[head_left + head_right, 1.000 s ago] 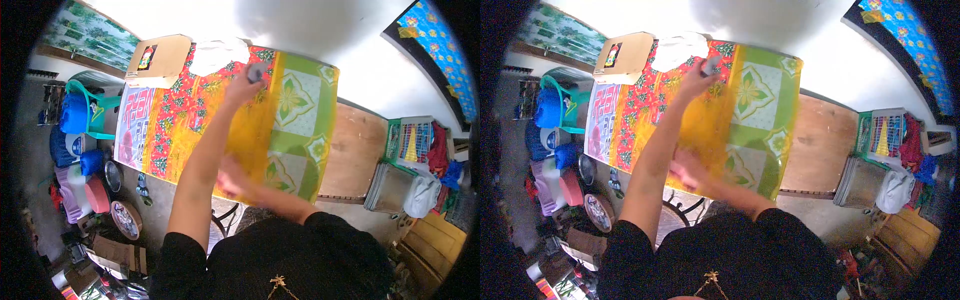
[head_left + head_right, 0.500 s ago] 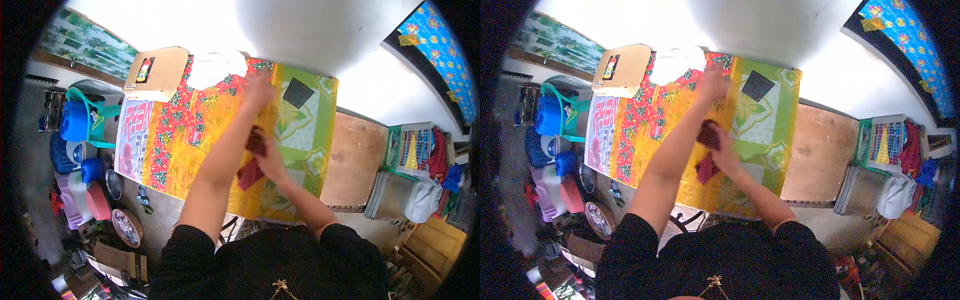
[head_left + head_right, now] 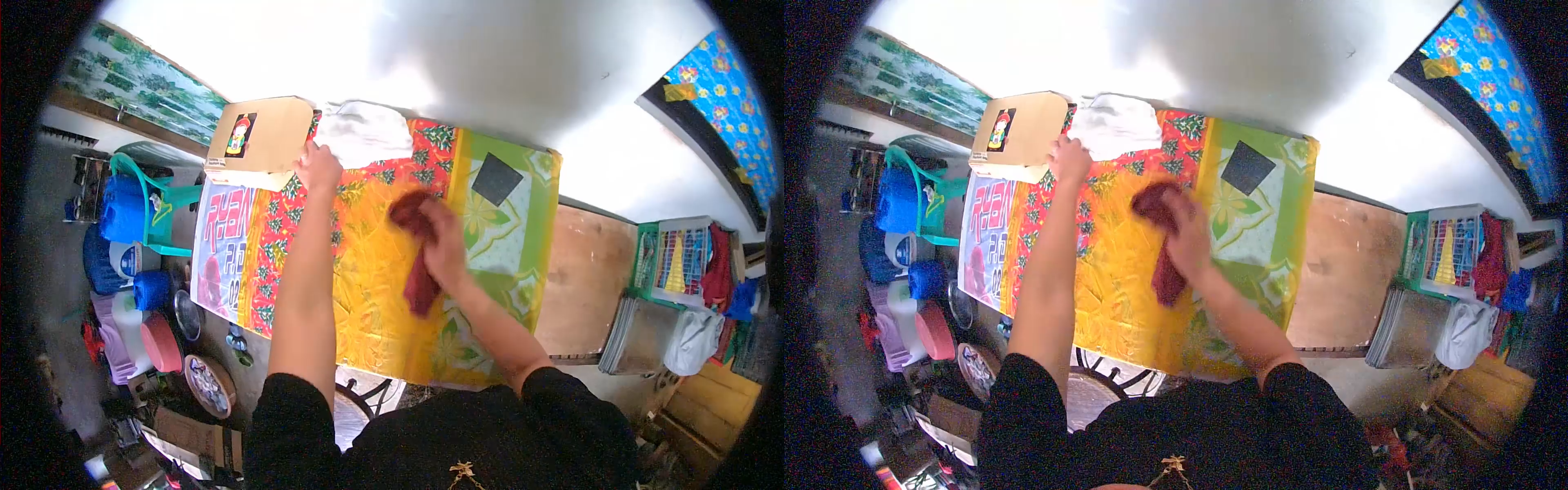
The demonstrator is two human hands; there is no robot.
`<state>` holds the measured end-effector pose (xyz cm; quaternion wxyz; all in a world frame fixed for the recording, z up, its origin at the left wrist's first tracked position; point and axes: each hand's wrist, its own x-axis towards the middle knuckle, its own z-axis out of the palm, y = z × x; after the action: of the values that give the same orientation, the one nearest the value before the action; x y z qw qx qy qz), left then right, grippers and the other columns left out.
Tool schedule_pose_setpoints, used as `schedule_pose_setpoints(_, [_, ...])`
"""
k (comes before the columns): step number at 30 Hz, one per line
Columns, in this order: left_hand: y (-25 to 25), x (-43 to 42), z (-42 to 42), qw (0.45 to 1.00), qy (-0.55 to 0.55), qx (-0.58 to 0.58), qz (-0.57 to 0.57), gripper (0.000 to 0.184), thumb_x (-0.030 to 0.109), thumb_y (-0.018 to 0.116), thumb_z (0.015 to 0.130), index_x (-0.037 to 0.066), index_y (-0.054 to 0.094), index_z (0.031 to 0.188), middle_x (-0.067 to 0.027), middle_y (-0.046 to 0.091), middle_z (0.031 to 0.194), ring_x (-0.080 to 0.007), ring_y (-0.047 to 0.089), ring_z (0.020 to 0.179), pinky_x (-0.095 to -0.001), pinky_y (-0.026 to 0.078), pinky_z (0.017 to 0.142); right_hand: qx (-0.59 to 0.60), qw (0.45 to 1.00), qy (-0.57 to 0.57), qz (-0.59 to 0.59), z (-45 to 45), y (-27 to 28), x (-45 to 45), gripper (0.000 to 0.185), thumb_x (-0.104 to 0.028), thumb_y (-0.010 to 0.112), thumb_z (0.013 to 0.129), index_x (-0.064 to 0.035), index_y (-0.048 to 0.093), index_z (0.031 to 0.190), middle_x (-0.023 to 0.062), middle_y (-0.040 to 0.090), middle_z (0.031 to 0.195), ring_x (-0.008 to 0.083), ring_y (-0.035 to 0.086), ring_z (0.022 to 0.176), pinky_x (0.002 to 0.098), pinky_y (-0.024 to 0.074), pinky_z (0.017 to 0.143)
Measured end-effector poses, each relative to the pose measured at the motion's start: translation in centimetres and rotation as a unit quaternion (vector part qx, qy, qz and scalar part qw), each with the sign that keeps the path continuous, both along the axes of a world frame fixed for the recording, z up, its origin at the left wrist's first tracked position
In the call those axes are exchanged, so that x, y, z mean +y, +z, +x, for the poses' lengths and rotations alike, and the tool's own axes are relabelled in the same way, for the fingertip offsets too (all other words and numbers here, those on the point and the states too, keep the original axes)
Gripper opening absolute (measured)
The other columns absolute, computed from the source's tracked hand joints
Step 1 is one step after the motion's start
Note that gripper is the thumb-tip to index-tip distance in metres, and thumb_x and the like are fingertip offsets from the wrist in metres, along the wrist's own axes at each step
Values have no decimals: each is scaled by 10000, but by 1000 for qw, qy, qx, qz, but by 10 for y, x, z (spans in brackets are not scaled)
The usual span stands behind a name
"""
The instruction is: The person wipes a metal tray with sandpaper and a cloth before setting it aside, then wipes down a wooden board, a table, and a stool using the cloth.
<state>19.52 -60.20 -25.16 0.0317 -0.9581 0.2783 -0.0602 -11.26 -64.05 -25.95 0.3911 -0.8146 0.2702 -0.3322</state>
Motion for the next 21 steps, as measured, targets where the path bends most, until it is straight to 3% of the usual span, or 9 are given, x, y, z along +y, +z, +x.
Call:
schedule_pose_setpoints(2, [38, 12, -2, 996, 33, -73, -47, 292, 267, 596, 785, 129, 668, 1032, -102, 544, 1210, -291, 455, 1194, -546, 378, 948, 36, 991, -128, 10, 24, 16, -62, 623, -29, 646, 795, -160, 459, 1375, 236, 454, 1332, 426, 423, 1241, 480, 356, 1049])
schedule_pose_setpoints(4, [76, 42, -3, 967, 28, -192, -167, 278, 260, 613, 751, 133, 669, 992, -81, 586, 1125, -299, 509, 1102, -531, 417, 881, 36, 969, -238, -56, 63, 3, -110, 602, -70, 658, 782, -117, 477, 1354, 230, 498, 1300, 440, 435, 1216, 490, 363, 1030])
schedule_pose_setpoints(6, [111, 77, -2, 935, -6, -237, -263, 245, 255, 628, 748, 136, 671, 959, -59, 589, 1094, -308, 524, 1066, -525, 429, 847, 141, 928, -289, -186, 106, -37, -129, 599, -150, 690, 777, -144, 493, 1342, 253, 488, 1293, 458, 451, 1187, 499, 385, 1000])
schedule_pose_setpoints(9, [148, 114, -12, 918, -4, -290, -269, 227, 230, 643, 758, 137, 679, 962, -41, 600, 1089, -315, 521, 1060, -516, 417, 853, 69, 961, -196, -183, 169, -55, -115, 629, -155, 711, 749, -210, 502, 1340, 224, 468, 1343, 423, 465, 1203, 490, 398, 1005])
schedule_pose_setpoints(10, [155, 127, -10, 918, -19, -287, -272, 222, 225, 646, 760, 137, 683, 960, -38, 602, 1097, -316, 519, 1061, -513, 413, 856, 77, 982, -95, -144, 179, -33, -99, 636, -133, 710, 739, -252, 512, 1331, 187, 464, 1368, 391, 484, 1206, 489, 416, 999])
schedule_pose_setpoints(11, [162, 138, -10, 918, -33, -285, -275, 216, 220, 648, 761, 136, 687, 957, -36, 603, 1105, -316, 517, 1062, -510, 410, 860, 62, 983, -57, -160, 199, -32, -86, 600, -98, 700, 728, -245, 551, 1290, 147, 497, 1348, 359, 510, 1189, 474, 434, 988])
schedule_pose_setpoints(14, [182, 168, -15, 931, -17, -273, -241, 203, 212, 652, 761, 131, 697, 941, -31, 610, 1113, -315, 515, 1065, -500, 398, 884, 19, 987, 42, -154, 251, -26, -53, 573, -81, 704, 714, -225, 583, 1255, 148, 515, 1330, 353, 509, 1194, 461, 441, 984])
schedule_pose_setpoints(17, [192, 203, -12, 936, -4, -276, -218, 188, 217, 651, 762, 123, 699, 917, -29, 616, 1089, -314, 516, 1067, -498, 397, 896, 70, 971, 207, -93, 247, -19, 9, 553, -83, 723, 699, -222, 608, 1222, 133, 535, 1305, 342, 510, 1195, 449, 437, 986])
schedule_pose_setpoints(21, [202, 242, -9, 932, 13, -304, -200, 194, 222, 640, 766, 103, 689, 912, -58, 619, 1081, -329, 526, 1050, -505, 406, 888, -26, 963, 244, -110, 192, -41, 120, 422, -144, 765, 695, -188, 664, 1103, 118, 597, 1105, 333, 572, 987, 436, 478, 874])
